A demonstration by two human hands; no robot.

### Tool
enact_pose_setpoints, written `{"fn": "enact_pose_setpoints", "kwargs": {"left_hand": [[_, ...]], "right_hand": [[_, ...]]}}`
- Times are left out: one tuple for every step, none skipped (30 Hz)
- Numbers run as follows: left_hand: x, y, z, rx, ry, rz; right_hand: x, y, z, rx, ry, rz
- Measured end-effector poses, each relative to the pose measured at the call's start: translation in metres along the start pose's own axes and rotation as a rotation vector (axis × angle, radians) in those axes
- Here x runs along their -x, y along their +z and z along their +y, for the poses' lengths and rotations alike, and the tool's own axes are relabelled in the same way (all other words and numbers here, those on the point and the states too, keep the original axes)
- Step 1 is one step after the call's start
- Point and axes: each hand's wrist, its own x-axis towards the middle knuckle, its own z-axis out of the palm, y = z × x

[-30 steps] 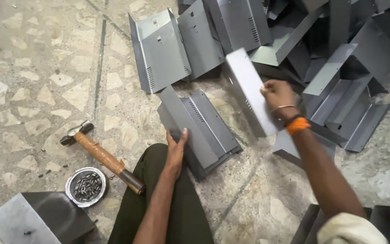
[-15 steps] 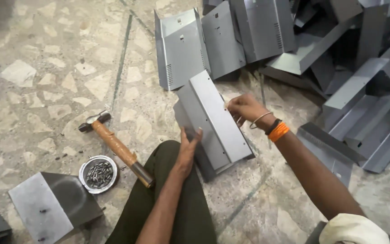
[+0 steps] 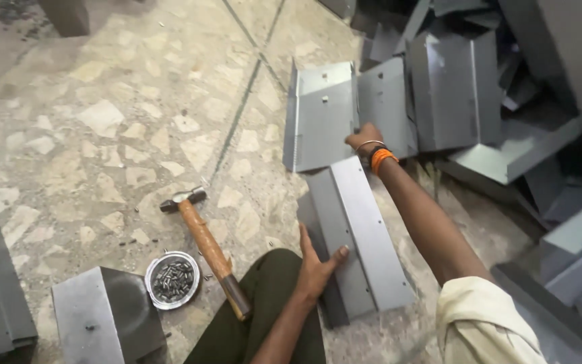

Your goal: The person sits on the floor and hammers rivets into sheet-metal enclosure panels using a hammer, with a bowl of rivets beside them. They pick panels from a pile, fit side pieces onto a base, and hammer fasteners to join the parts into enclosures.

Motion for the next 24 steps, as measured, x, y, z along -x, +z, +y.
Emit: {"fn": "enact_pose_setpoints", "kwargs": {"left_hand": [[-0.001,0.0,0.006,0.004,0.014,0.011],[0.0,0.001,0.012,0.065,-0.026,0.005],[-0.003,-0.003,0.019,0.123,-0.056,0.005],[-0.005,-0.005,0.019,0.123,-0.03,0.024],[-0.004,-0.004,0.018,0.152,-0.104,0.008],[-0.002,-0.003,0.017,0.182,-0.178,-0.009],[-0.005,-0.005,0.013,0.183,-0.166,0.0],[-0.007,-0.007,0.01,0.159,-0.139,-0.011],[-0.005,-0.005,0.004,0.138,-0.123,-0.031],[-0.001,-0.006,0.006,0.142,-0.121,-0.029],[-0.002,-0.008,0.012,0.17,-0.114,-0.016],[-0.003,-0.011,0.017,0.199,-0.106,-0.003],[-0.003,-0.011,0.017,0.208,-0.099,0.004],[-0.003,-0.011,0.017,0.254,-0.187,-0.034],[-0.006,-0.01,0.019,0.305,-0.27,-0.069],[-0.009,-0.007,0.011,0.319,-0.257,-0.062],[-0.011,-0.006,0.002,0.301,-0.211,-0.035],[-0.013,-0.004,-0.006,0.283,-0.166,-0.007],[-0.019,-0.003,-0.016,0.281,-0.152,-0.005],[-0.025,-0.002,-0.026,0.242,-0.196,-0.016],[-0.032,0.0,-0.035,0.201,-0.244,-0.031],[-0.037,0.001,-0.042,0.196,-0.234,-0.034],[-0.04,0.003,-0.051,0.17,-0.157,-0.001],[-0.043,0.004,-0.061,0.144,-0.08,0.033]], "right_hand": [[-0.003,-0.006,-0.003,0.001,-0.018,0.005],[-0.005,-0.012,-0.007,-0.153,0.089,0.002],[-0.01,-0.016,-0.019,-0.313,0.182,-0.004],[-0.021,-0.024,-0.028,-0.318,0.15,-0.002],[-0.029,-0.031,-0.035,-0.468,0.216,-0.049],[-0.037,-0.037,-0.042,-0.617,0.282,-0.101],[-0.041,-0.046,-0.046,-0.618,0.267,-0.104],[-0.044,-0.055,-0.05,-0.773,0.312,-0.192],[-0.044,-0.064,-0.045,-0.922,0.368,-0.279],[-0.023,-0.074,-0.045,-0.918,0.365,-0.279],[-0.007,-0.087,-0.049,-0.975,0.354,-0.328],[0.01,-0.099,-0.054,-1.033,0.343,-0.379],[0.021,-0.101,-0.042,-1.023,0.334,-0.382],[0.032,-0.103,-0.03,-1.072,0.34,-0.428],[0.04,-0.109,-0.02,-1.117,0.34,-0.475],[0.049,-0.113,-0.021,-1.103,0.326,-0.479],[0.058,-0.113,-0.022,-1.12,0.364,-0.504],[0.067,-0.115,-0.022,-1.136,0.403,-0.529],[0.072,-0.12,-0.033,-1.139,0.388,-0.529],[0.076,-0.127,-0.044,-1.101,0.411,-0.568],[0.082,-0.133,-0.052,-1.066,0.439,-0.602],[0.071,-0.137,-0.056,-1.072,0.429,-0.598],[0.061,-0.139,-0.059,-1.016,0.427,-0.594],[0.051,-0.14,-0.062,-0.96,0.426,-0.59]]}}
